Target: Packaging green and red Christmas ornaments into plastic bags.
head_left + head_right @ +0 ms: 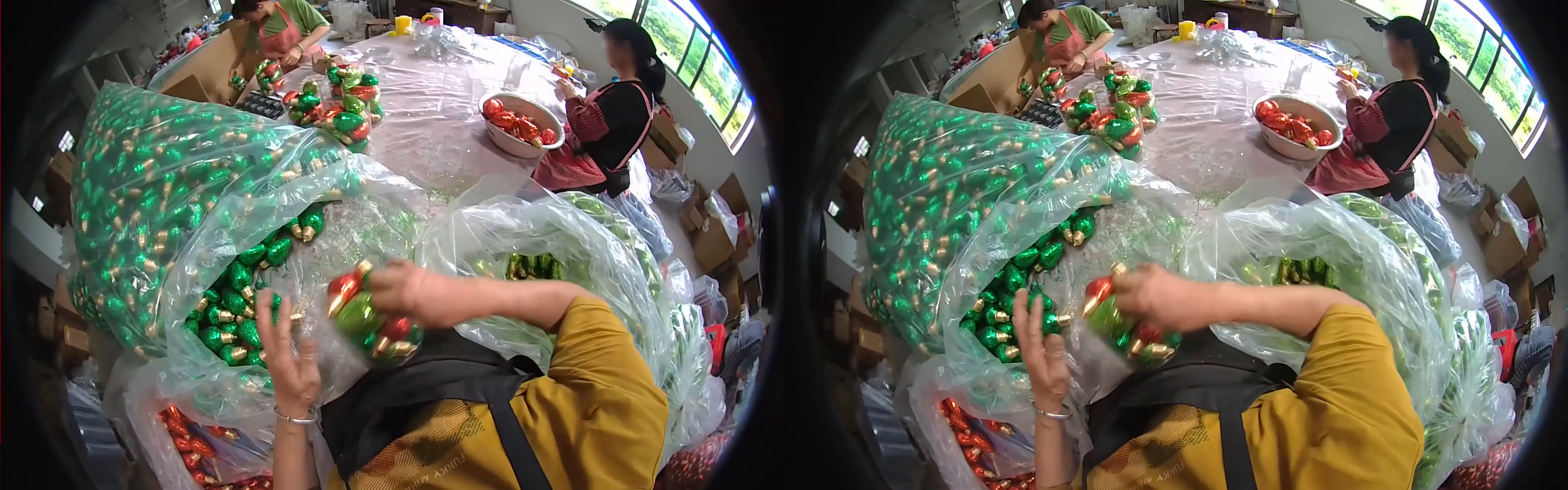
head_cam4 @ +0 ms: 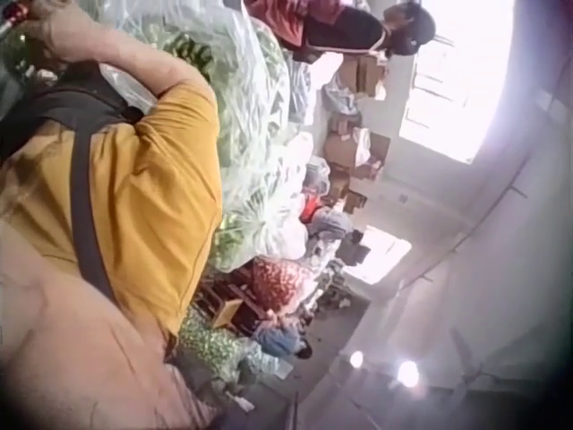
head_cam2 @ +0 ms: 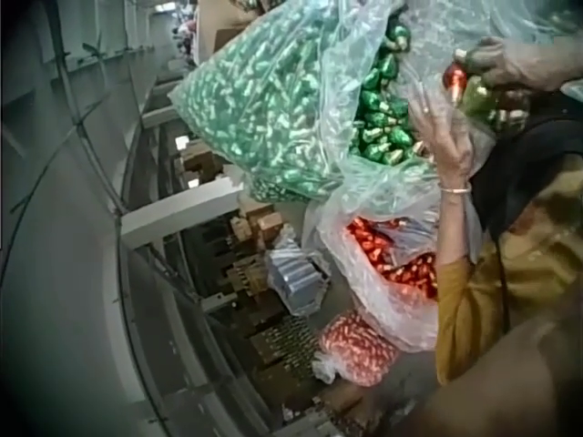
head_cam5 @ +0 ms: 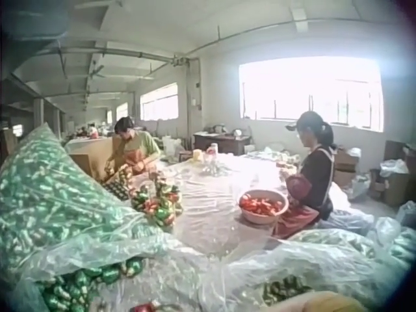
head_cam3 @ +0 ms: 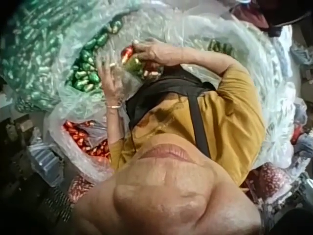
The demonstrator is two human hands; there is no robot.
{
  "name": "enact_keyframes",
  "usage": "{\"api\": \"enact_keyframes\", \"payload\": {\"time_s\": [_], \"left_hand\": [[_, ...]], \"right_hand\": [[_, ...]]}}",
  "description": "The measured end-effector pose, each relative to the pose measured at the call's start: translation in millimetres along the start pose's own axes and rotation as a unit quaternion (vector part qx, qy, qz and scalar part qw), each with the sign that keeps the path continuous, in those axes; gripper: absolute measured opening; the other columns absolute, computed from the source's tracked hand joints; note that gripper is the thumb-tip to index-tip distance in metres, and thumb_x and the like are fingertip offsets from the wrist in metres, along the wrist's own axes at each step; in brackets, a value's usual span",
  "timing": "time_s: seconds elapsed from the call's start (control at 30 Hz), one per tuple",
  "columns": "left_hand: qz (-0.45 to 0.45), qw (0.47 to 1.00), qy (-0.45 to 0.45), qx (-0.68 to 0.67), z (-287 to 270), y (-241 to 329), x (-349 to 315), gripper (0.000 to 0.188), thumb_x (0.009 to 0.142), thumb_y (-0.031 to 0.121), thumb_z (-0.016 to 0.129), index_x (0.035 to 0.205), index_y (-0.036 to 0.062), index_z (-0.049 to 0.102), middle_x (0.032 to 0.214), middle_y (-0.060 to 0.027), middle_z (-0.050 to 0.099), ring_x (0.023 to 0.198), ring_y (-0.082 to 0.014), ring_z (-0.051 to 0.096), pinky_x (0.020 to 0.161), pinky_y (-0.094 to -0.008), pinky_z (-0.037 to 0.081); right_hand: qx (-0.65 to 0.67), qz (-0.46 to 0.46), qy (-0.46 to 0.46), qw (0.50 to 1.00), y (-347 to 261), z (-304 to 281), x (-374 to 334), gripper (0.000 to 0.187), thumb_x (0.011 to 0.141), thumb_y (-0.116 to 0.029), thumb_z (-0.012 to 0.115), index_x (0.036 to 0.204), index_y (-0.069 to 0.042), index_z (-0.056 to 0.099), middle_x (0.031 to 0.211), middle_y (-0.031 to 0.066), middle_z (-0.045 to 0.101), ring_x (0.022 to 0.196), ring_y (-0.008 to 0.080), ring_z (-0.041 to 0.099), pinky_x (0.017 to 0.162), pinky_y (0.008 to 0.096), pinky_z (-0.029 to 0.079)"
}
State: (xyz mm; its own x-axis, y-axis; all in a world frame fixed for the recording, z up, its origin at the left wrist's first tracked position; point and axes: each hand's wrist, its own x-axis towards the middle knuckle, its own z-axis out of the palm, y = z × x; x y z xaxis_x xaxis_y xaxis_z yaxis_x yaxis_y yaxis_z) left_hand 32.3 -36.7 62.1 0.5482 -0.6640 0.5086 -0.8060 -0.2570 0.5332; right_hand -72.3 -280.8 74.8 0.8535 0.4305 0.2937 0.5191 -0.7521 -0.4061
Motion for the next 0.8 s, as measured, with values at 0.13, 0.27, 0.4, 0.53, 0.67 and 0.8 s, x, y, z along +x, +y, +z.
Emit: {"api": "enact_keyframes", "payload": {"time_s": [0.13,0.27,0.4,0.53,0.67,0.8], "left_hand": [[-0.056,0.997,0.045,0.007,-11.9,-20.6,-7.1,0.039,0.093,0.025,0.052,0.124,0.0011,0.053,0.132,-0.0224,0.044,0.120,-0.0366,0.044,0.101,-0.0416,0.035],[-0.146,0.989,-0.009,-0.015,-9.8,-44.5,-40.2,0.026,0.088,0.013,0.059,0.109,-0.0021,0.062,0.120,-0.0205,0.055,0.110,-0.0317,0.055,0.091,-0.0353,0.045],[-0.184,0.981,-0.017,-0.063,12.7,-47.4,-48.8,0.021,0.083,0.004,0.062,0.103,-0.0025,0.063,0.109,-0.0164,0.061,0.098,-0.0287,0.059,0.083,-0.0342,0.047],[-0.162,0.986,-0.020,-0.040,35.2,-54.2,-42.3,0.021,0.082,0.006,0.063,0.101,-0.0019,0.064,0.101,-0.0157,0.064,0.092,-0.0287,0.062,0.078,-0.0339,0.049],[-0.156,0.985,-0.066,-0.021,45.4,-68.3,-18.2,0.018,0.082,0.006,0.063,0.099,-0.0011,0.064,0.096,-0.0152,0.065,0.087,-0.0293,0.063,0.076,-0.0343,0.049],[-0.149,0.985,-0.086,-0.017,58.0,-87.4,11.9,0.015,0.081,0.005,0.063,0.096,0.0001,0.064,0.093,-0.0143,0.065,0.084,-0.0299,0.063,0.074,-0.0355,0.050]], "right_hand": [[0.067,0.187,0.060,0.978,28.0,-96.2,-14.1,0.016,0.074,-0.002,0.065,0.086,0.001,0.055,0.095,0.0145,0.052,0.089,0.0327,0.054,0.076,0.0405,0.044],[-0.105,0.269,0.182,0.940,77.5,-163.4,-11.1,0.013,0.079,-0.001,0.063,0.092,0.001,0.059,0.094,0.0134,0.053,0.093,0.0305,0.055,0.079,0.0385,0.044],[-0.198,0.276,0.215,0.915,193.3,-153.4,4.1,0.016,0.083,-0.004,0.060,0.098,-0.002,0.061,0.101,0.0129,0.053,0.093,0.0304,0.056,0.080,0.0364,0.046],[-0.177,0.250,0.183,0.934,279.4,-91.2,42.4,0.046,0.066,-0.026,0.077,0.102,-0.005,0.059,0.112,0.0133,0.050,0.103,0.0347,0.054,0.084,0.0453,0.047],[-0.260,0.245,0.124,0.926,329.1,-49.7,86.6,0.047,0.066,-0.028,0.077,0.103,-0.006,0.059,0.115,0.0142,0.048,0.106,0.0324,0.051,0.085,0.0470,0.045],[-0.318,0.293,0.101,0.896,380.9,-44.2,116.5,0.045,0.067,-0.030,0.076,0.103,-0.008,0.059,0.116,0.0156,0.047,0.107,0.0319,0.050,0.086,0.0482,0.044]]}}
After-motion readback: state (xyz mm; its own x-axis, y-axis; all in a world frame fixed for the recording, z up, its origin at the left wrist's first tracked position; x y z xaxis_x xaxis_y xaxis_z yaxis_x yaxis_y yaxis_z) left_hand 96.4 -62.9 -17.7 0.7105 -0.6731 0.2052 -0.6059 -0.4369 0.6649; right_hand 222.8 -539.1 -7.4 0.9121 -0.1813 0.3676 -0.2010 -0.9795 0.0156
